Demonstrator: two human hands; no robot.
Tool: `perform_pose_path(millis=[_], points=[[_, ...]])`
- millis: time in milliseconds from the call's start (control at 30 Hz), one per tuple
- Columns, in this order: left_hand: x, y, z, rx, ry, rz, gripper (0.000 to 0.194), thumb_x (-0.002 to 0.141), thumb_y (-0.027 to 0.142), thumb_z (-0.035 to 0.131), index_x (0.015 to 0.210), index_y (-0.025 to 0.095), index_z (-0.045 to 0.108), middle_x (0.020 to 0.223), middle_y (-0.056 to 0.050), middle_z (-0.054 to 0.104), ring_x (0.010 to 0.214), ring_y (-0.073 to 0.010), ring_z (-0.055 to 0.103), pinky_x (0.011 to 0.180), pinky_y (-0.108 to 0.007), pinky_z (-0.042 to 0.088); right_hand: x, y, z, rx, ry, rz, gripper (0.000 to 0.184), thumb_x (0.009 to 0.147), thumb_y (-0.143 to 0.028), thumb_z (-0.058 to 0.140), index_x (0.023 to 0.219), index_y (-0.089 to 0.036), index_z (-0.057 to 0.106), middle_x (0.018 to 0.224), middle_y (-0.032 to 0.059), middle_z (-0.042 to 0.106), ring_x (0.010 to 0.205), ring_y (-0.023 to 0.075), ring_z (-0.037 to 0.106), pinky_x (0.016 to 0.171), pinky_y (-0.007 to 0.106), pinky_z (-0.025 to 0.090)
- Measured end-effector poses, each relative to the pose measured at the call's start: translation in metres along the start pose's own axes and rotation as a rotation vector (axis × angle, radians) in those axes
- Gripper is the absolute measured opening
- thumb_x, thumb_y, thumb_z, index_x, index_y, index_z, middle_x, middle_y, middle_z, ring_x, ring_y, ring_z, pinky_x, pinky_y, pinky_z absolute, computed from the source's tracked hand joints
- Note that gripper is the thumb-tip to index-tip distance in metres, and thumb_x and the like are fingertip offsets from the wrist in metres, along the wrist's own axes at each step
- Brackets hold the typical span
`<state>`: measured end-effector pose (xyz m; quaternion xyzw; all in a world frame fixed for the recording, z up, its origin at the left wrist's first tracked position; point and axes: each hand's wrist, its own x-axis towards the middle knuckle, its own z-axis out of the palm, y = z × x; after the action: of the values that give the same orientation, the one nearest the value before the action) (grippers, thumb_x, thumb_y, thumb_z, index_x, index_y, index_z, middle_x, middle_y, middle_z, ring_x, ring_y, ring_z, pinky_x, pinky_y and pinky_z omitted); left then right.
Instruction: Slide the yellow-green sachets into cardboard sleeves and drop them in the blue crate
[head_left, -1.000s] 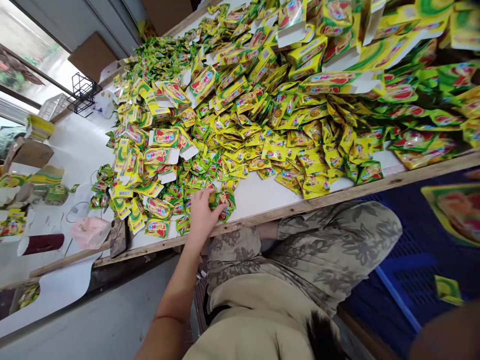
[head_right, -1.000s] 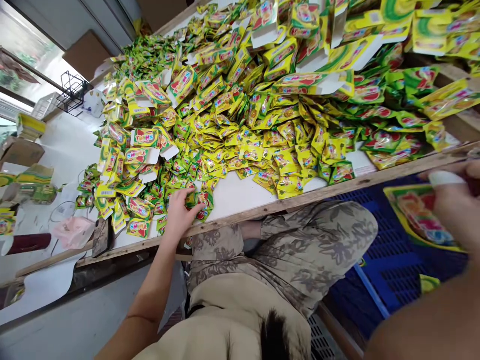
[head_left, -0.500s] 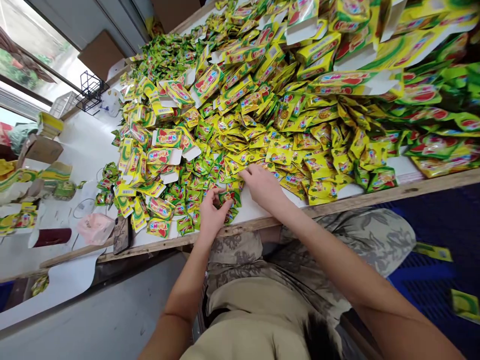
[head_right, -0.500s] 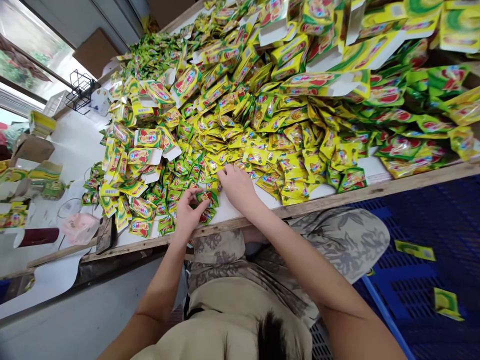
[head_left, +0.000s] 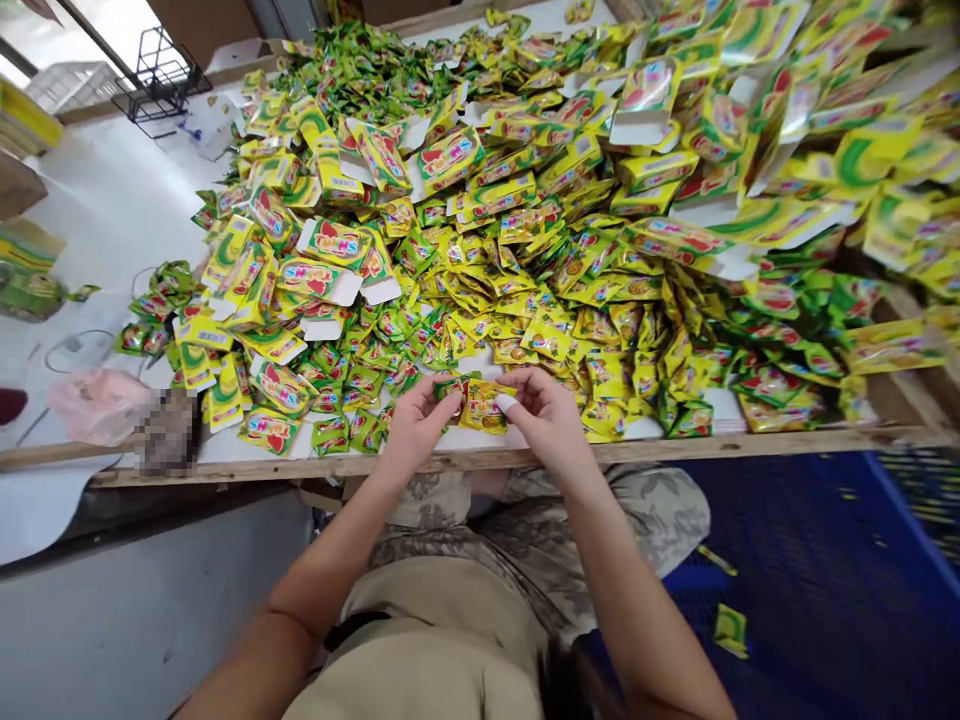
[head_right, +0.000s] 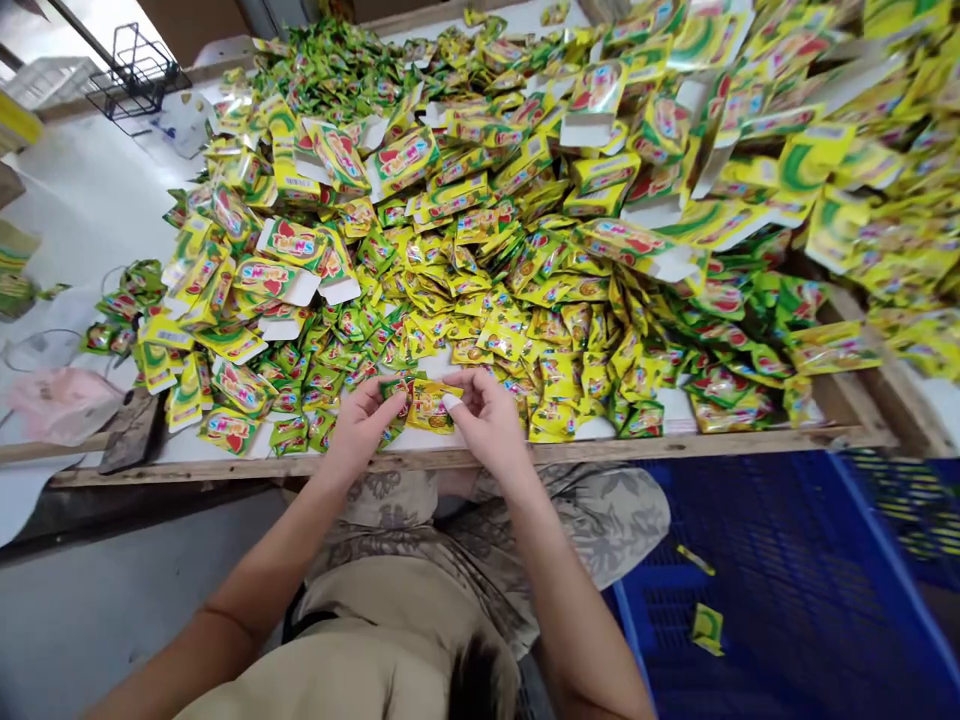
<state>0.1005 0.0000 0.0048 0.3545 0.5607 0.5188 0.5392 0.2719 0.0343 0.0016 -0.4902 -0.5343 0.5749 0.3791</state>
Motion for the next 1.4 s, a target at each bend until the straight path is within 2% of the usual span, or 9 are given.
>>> perform_pose_path(millis=[333,533,667,767,933,1067,1167,1267,1400], points=[[-0.018,0.002,0.001,-0.088,-0.090,-0.075,0.037,0.077,0.049,0.070,0.094,0.017,0.068,0.085,-0.003,0.068,0.076,-0.0152,0.062,0.066,-0.027,0.057,-0.016,0.002,-0.005,0.025,0.013,0.027,0.025,0.074,-0.032,0.068,0.095,-0.022,0.059,0.074,-0.0013,0.052,0.063,0.0124,0.045,0.055,0.025,0.044],[-0.020,-0.003,0.011,-0.026,0.098,0.085,0.032,0.087,0.043,0.061,0.107,0.018,0.066,0.092,-0.004,0.067,0.086,-0.0154,0.061,0.077,-0.026,0.051,-0.031,0.003,0.013,0.433,0.138,0.170,0.037,0.064,-0.036,0.078,0.090,-0.023,0.055,0.088,-0.0004,0.061,0.075,0.0122,0.057,0.059,0.024,0.055],[-0.023,-0.006,0.021,-0.057,0.113,0.149,0.035,0.092,0.048,0.051,0.104,0.019,0.065,0.107,-0.007,0.066,0.099,-0.0194,0.061,0.088,-0.030,0.050,-0.035,0.005,0.028,0.477,0.117,0.206,0.038,0.062,-0.035,0.081,0.088,-0.022,0.055,0.085,-0.0020,0.060,0.076,0.0111,0.059,0.066,0.027,0.060],[-0.026,-0.008,0.025,-0.017,0.053,0.150,0.036,0.091,0.049,0.052,0.109,0.019,0.061,0.105,-0.007,0.065,0.095,-0.0193,0.062,0.086,-0.031,0.050,-0.033,0.011,0.033,0.418,0.149,0.173,0.038,0.063,-0.034,0.081,0.087,-0.022,0.054,0.081,-0.0038,0.057,0.071,0.0095,0.057,0.066,0.027,0.061],[-0.023,-0.010,0.020,0.167,-0.021,0.156,0.037,0.081,0.027,0.067,0.115,0.019,0.053,0.107,-0.006,0.062,0.096,-0.0190,0.061,0.088,-0.032,0.050,-0.028,0.022,0.027,0.271,0.101,0.156,0.039,0.066,-0.036,0.077,0.090,-0.023,0.050,0.074,-0.0048,0.054,0.060,0.0102,0.055,0.064,0.032,0.060],[-0.017,-0.003,0.014,0.408,-0.073,0.236,0.027,0.082,0.017,0.061,0.109,0.018,0.057,0.108,-0.008,0.060,0.107,-0.0224,0.058,0.098,-0.038,0.046,-0.025,0.020,0.011,0.002,0.122,-0.034,0.048,0.069,-0.032,0.074,0.110,-0.024,0.050,0.111,0.0072,0.059,0.097,0.0198,0.062,0.079,0.036,0.057],[-0.017,0.004,0.014,0.555,-0.234,0.276,0.033,0.079,0.007,0.054,0.109,0.019,0.058,0.112,-0.008,0.060,0.112,-0.0237,0.056,0.100,-0.040,0.045,-0.022,0.011,0.000,-0.183,-0.076,-0.178,0.061,0.074,-0.029,0.071,0.129,-0.025,0.046,0.136,0.0108,0.051,0.118,0.0234,0.055,0.094,0.040,0.051],[-0.024,0.004,0.019,0.625,-0.341,0.281,0.048,0.073,0.000,0.049,0.117,0.018,0.050,0.121,-0.011,0.057,0.118,-0.0250,0.053,0.102,-0.042,0.045,-0.018,0.003,-0.003,-0.345,-0.240,-0.207,0.048,0.078,-0.028,0.067,0.125,-0.024,0.054,0.124,0.0076,0.063,0.108,0.0227,0.060,0.093,0.038,0.049],[-0.032,0.000,0.018,0.677,-0.343,0.277,0.054,0.077,0.008,0.054,0.128,0.016,0.038,0.128,-0.017,0.049,0.124,-0.0287,0.050,0.103,-0.048,0.046,-0.016,0.002,-0.002,-0.475,-0.165,-0.119,0.018,0.078,-0.031,0.063,0.093,-0.020,0.063,0.082,0.0012,0.068,0.071,0.0177,0.059,0.064,0.029,0.045]])
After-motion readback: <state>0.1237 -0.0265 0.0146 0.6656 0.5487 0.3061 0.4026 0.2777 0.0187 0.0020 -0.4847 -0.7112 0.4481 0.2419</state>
